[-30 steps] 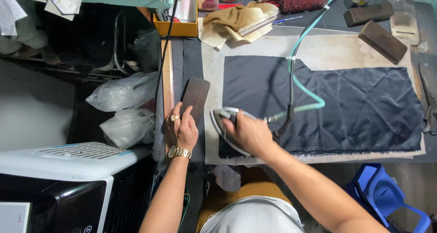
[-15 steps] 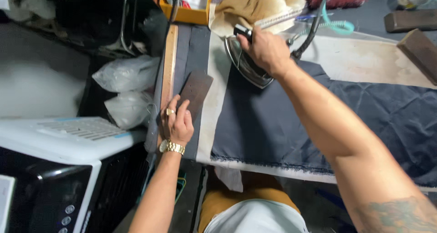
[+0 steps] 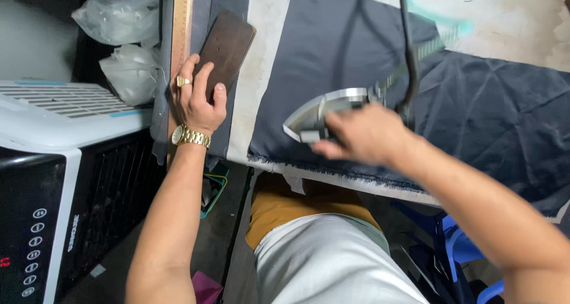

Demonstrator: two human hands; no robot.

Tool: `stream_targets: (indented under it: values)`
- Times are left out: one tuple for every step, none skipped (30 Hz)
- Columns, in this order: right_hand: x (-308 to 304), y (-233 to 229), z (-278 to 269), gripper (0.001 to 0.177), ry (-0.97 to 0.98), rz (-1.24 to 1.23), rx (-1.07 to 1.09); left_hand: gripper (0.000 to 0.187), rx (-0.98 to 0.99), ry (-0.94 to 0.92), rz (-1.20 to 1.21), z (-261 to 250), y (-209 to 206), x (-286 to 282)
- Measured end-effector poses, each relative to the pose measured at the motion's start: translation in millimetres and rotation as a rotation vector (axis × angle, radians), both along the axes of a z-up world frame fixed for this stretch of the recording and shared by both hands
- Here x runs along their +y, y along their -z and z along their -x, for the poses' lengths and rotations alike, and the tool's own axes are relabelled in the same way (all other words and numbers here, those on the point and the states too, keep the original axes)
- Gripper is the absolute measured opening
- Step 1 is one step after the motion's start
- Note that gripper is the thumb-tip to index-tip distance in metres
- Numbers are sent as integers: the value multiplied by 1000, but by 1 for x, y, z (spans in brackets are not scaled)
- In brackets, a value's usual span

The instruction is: The person irons a piece of dark fabric on a workbench, using a wooden block to press the seams flat and eventually placing white paper patterns onto the fabric.

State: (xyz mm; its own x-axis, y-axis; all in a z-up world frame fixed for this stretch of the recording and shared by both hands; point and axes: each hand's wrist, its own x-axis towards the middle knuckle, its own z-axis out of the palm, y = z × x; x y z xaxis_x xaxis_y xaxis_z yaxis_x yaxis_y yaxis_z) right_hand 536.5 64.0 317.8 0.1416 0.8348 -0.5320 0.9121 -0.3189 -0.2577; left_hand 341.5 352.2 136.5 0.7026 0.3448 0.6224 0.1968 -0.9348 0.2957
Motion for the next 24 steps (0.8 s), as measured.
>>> stream_targets:
  values:
    - [-13,0,11,64,10,59,86,33,-5,-10,1,-1,0,0]
    - [-32,12,22,64,20,58,80,33,-11,1,0,-1,1,0]
    - [-51,23,33,57,-20,-105,3,33,-6,-9,1,0,2,0]
    - [-70,34,43,51,-66,-266,-84,34,-8,-21,3,-1,2,-1]
    - [-74,36,52,51,-61,-265,-99,34,-23,-15,3,-1,4,-1]
    - [-77,39,60,48,-37,-335,-171,35,-15,-27,7,-1,5,-1]
    - [-80,41,68,44,-14,-405,-243,36,-8,-39,12,-2,6,-1]
    - [-73,41,73,44,-8,-406,-261,36,-25,-31,11,-1,4,-1]
    - [-66,40,77,44,48,-431,-274,39,-6,-30,16,0,3,-2]
    - [-58,41,81,43,111,-459,-284,41,18,-23,19,-1,1,0]
    - [-50,42,80,43,124,-462,-300,41,5,-8,15,0,-1,-4]
    - [-41,44,79,44,182,-504,-365,46,27,-28,-8,-1,-3,-5]
    - [-33,46,77,44,239,-546,-431,50,47,-49,-31,-2,-5,-7]
    - [-25,46,67,44,248,-552,-445,50,34,-38,-38,-3,-10,-9]
    - [-17,47,56,47,326,-508,-454,52,78,-62,-71,-4,-16,-12]
    - [-10,47,46,49,401,-465,-456,55,125,-89,-105,-3,-21,-14]
    - [-5,46,28,49,408,-472,-466,55,115,-82,-112,-4,-19,-18]
    - [1,45,10,53,471,-439,-454,55,171,-131,-132,-2,-18,-21]
    - [7,45,-7,57,533,-406,-442,55,227,-180,-152,0,-17,-24]
    - [10,44,-26,57,538,-417,-436,55,228,-180,-164,0,-17,-27]
    - [12,44,-45,59,590,-380,-413,53,230,-205,-145,0,-17,-29]
    - [16,43,-66,60,634,-344,-392,53,227,-237,-124,-2,-16,-32]
    - [16,49,-82,60,631,-356,-388,53,226,-244,-135,-2,-26,-47]
    - [17,52,-104,61,654,-338,-366,52,202,-239,-65,-7,-35,-62]
